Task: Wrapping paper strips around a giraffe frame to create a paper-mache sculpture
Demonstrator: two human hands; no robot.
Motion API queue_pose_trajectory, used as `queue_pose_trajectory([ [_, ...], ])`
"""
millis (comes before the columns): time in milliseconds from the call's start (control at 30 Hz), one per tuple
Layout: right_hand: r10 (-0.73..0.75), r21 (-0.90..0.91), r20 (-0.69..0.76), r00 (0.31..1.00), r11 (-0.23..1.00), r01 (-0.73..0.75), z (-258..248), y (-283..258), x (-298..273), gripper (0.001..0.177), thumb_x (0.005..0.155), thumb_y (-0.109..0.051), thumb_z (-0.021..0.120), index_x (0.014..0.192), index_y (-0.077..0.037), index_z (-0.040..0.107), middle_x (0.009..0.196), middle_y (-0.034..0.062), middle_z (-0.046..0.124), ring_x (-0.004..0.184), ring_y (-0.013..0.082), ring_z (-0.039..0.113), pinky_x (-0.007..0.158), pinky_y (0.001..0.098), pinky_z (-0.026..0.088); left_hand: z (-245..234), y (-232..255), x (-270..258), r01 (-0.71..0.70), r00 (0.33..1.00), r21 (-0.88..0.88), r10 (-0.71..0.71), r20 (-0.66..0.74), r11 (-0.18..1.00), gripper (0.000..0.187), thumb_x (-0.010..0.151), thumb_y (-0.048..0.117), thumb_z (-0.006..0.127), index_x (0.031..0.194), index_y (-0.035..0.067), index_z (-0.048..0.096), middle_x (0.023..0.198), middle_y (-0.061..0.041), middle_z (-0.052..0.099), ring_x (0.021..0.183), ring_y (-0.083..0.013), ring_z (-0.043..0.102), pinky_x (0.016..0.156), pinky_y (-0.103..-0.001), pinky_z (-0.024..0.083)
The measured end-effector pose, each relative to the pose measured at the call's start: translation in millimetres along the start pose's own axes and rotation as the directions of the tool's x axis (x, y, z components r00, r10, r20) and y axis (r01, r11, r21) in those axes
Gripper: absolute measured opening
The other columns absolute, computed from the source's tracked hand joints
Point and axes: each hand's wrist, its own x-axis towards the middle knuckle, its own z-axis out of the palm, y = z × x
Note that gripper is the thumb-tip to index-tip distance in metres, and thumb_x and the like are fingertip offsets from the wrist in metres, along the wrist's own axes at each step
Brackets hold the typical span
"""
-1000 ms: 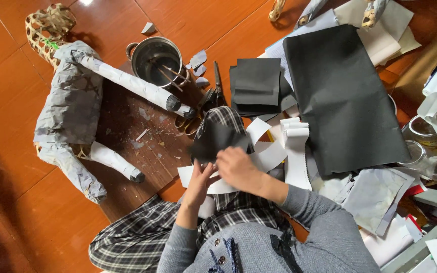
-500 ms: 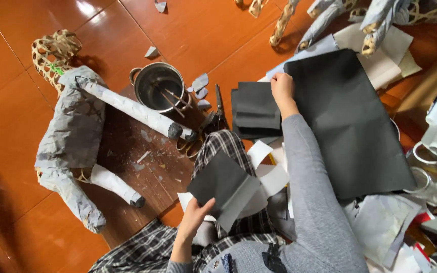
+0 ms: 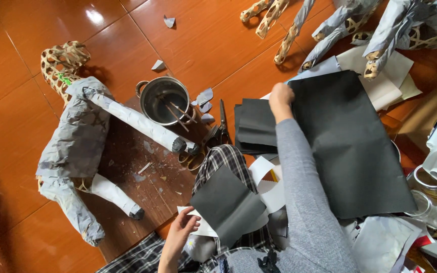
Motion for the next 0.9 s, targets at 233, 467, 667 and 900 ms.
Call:
queue_pose_trajectory([
  [233, -0.162, 0.297, -0.338, 0.927, 0.916, 0.268, -70, 110, -19, 0.017, 0.086, -0.02, 0.067, 0.082, -0.005, 0.073, 0.087, 0.023, 0.069, 0.083, 0.0442, 0.067, 0.073, 0.0502, 0.05, -24, -20, -9, -0.158, 0.981, -0.16, 0.137, -0.136, 0.974, 0.042, 0.092, 0.018, 0.057, 0.13, 0.001, 0.058, 0.102, -0.017, 0.068, 0.084, -0.0227, 0.064, 0.078, -0.031, 0.053],
  [467, -0.532, 0.418, -0.384, 0.755, 0.629, 0.655, -247, 139, -203, 0.015, 0.096, -0.01, 0.062, 0.083, -0.002, 0.064, 0.067, 0.0077, 0.063, 0.065, 0.0144, 0.057, 0.065, 0.0328, 0.043, -19, -4, -24, -0.345, 0.934, -0.274, 0.3, -0.195, 0.898, 0.035, 0.094, 0.016, 0.056, 0.125, 0.0, 0.06, 0.103, -0.019, 0.07, 0.09, -0.023, 0.067, 0.085, -0.032, 0.054],
  [667, -0.877, 0.247, -0.321, 0.358, 0.287, 0.926, -282, 125, -415, 0.012, 0.077, 0.001, 0.067, 0.085, -0.007, 0.069, 0.075, 0.0144, 0.069, 0.074, 0.0316, 0.068, 0.067, 0.0398, 0.051, 12, 37, -50, -0.421, 0.863, -0.453, 0.501, 0.067, 0.786, 0.051, 0.096, 0.026, 0.054, 0.141, 0.004, 0.045, 0.122, -0.028, 0.06, 0.112, -0.0345, 0.06, 0.099, -0.05, 0.046],
  [900, -0.99, 0.606, 0.124, -0.067, 0.022, 0.795, -175, 113, -507, 0.014, 0.089, -0.011, 0.067, 0.079, -0.009, 0.057, 0.066, 0.0056, 0.057, 0.062, 0.0262, 0.062, 0.058, 0.0336, 0.05, 21, 43, -36, 0.003, 0.96, -0.834, 0.233, 0.158, 0.551, 0.101, 0.089, 0.061, 0.057, 0.155, 0.002, 0.008, 0.156, -0.033, 0.011, 0.142, -0.0484, 0.02, 0.113, -0.066, 0.013],
])
